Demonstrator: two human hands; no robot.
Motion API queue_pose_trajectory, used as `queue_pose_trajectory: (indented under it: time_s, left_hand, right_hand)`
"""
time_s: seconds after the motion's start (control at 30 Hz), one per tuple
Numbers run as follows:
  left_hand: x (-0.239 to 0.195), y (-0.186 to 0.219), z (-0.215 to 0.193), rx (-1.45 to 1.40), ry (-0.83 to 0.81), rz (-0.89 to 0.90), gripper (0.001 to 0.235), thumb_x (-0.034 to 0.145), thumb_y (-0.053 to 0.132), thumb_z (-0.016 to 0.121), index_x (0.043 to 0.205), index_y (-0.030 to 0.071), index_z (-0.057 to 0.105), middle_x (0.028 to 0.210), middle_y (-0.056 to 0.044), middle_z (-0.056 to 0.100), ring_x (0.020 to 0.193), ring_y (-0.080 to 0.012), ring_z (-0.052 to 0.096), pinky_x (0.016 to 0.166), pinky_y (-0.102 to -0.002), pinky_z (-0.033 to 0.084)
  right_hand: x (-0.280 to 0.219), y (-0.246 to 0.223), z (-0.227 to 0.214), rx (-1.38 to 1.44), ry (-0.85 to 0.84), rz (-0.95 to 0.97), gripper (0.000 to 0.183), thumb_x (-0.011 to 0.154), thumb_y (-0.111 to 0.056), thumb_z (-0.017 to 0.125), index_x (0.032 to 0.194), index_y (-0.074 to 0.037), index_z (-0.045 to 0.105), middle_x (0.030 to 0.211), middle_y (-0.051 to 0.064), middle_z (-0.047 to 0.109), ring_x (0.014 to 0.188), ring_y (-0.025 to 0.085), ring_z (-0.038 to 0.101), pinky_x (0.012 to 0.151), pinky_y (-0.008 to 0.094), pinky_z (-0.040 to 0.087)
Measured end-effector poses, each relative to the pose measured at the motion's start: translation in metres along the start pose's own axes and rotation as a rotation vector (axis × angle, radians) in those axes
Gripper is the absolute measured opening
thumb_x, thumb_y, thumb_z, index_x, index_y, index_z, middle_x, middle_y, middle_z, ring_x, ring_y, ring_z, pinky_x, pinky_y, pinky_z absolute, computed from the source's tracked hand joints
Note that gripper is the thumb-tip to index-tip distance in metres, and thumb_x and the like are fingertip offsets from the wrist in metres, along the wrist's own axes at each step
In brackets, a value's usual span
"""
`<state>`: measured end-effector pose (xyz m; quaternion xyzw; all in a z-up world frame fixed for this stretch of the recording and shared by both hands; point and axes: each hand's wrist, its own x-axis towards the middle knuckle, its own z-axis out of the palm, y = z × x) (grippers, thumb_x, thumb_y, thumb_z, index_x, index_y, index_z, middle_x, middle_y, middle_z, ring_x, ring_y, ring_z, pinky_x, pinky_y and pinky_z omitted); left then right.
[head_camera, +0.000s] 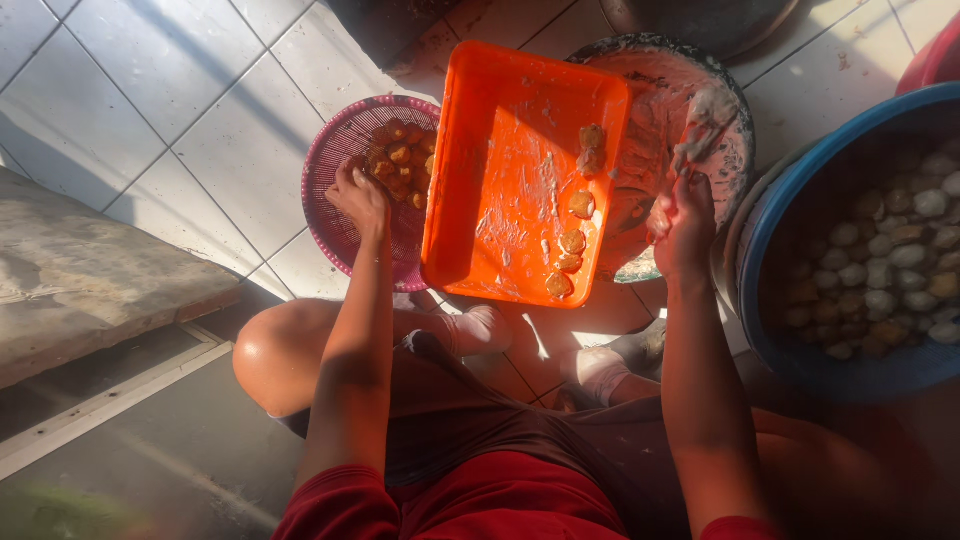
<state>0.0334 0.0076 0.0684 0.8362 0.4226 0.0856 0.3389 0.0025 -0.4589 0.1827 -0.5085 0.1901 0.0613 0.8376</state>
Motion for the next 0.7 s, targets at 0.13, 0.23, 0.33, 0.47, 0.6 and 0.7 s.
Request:
queue_pose_trajectory:
  time_s: [0.13, 0.23, 0.33, 0.47, 0.6, 0.7]
  left_hand:
    - [-0.058, 0.088, -0.011, -0.577, -0.248, 0.108, 0.021, 0.109, 0.02, 0.055, 0.115, 0.004, 0.066, 0.1, -0.009, 0.071, 0.084, -0.0167, 0.069, 0.071, -0.028, 0.057]
    - [-0.169, 0.139, -0.007, -1.069, -0.745, -0.143, 0.024, 0.102, 0.026, 0.064, 0.111, 0.005, 0.058, 0.096, -0.008, 0.069, 0.087, -0.0138, 0.069, 0.07, -0.028, 0.057]
    - [-0.261, 0.158, -0.024, -0.948, -0.977, -0.016, 0.025, 0.102, 0.027, 0.063, 0.101, 0.002, 0.063, 0.093, -0.01, 0.071, 0.086, -0.0153, 0.07, 0.073, -0.036, 0.063]
    - [-0.296, 0.165, -0.04, -0.927, -1.136, -0.049, 0.031, 0.105, 0.031, 0.062, 0.102, 0.0, 0.066, 0.096, -0.008, 0.068, 0.089, -0.0157, 0.07, 0.083, -0.037, 0.063]
    - [-0.291, 0.158, -0.051, -0.894, -1.273, 0.123, 0.029, 0.103, 0.029, 0.06, 0.111, 0.001, 0.065, 0.103, -0.008, 0.065, 0.091, -0.0159, 0.067, 0.086, -0.038, 0.061]
    - [-0.288, 0.156, -0.057, -0.879, -1.373, 0.098, 0.029, 0.105, 0.029, 0.058, 0.113, 0.002, 0.064, 0.106, -0.009, 0.064, 0.098, -0.0156, 0.066, 0.091, -0.039, 0.061]
  right_hand:
    - [-0.051, -0.014, 0.036, -0.031, -0.075, -0.015, 0.014, 0.11, -0.024, 0.061, 0.108, -0.012, 0.053, 0.072, -0.007, 0.038, 0.053, 0.003, 0.029, 0.049, 0.022, 0.025]
    - [-0.085, -0.015, 0.063, -0.245, -0.153, -0.14, 0.021, 0.098, -0.015, 0.071, 0.11, -0.011, 0.054, 0.077, -0.007, 0.045, 0.057, 0.003, 0.036, 0.051, 0.021, 0.03]
    - [-0.106, -0.014, 0.079, -0.42, -0.196, -0.35, 0.031, 0.091, -0.01, 0.077, 0.11, -0.009, 0.053, 0.091, -0.006, 0.053, 0.077, 0.001, 0.05, 0.067, 0.02, 0.041]
    - [-0.119, -0.023, 0.07, -0.348, -0.12, -0.33, 0.023, 0.097, -0.012, 0.074, 0.113, -0.008, 0.057, 0.09, -0.006, 0.059, 0.066, 0.0, 0.045, 0.058, 0.02, 0.037]
    - [-0.128, -0.028, 0.056, -0.281, -0.052, -0.196, 0.015, 0.103, -0.02, 0.07, 0.103, -0.006, 0.063, 0.063, -0.006, 0.046, 0.05, 0.001, 0.036, 0.046, 0.02, 0.027]
    - [-0.129, -0.031, 0.057, -0.32, -0.029, -0.198, 0.018, 0.105, -0.023, 0.067, 0.102, -0.006, 0.065, 0.059, -0.007, 0.042, 0.047, 0.001, 0.033, 0.045, 0.021, 0.025]
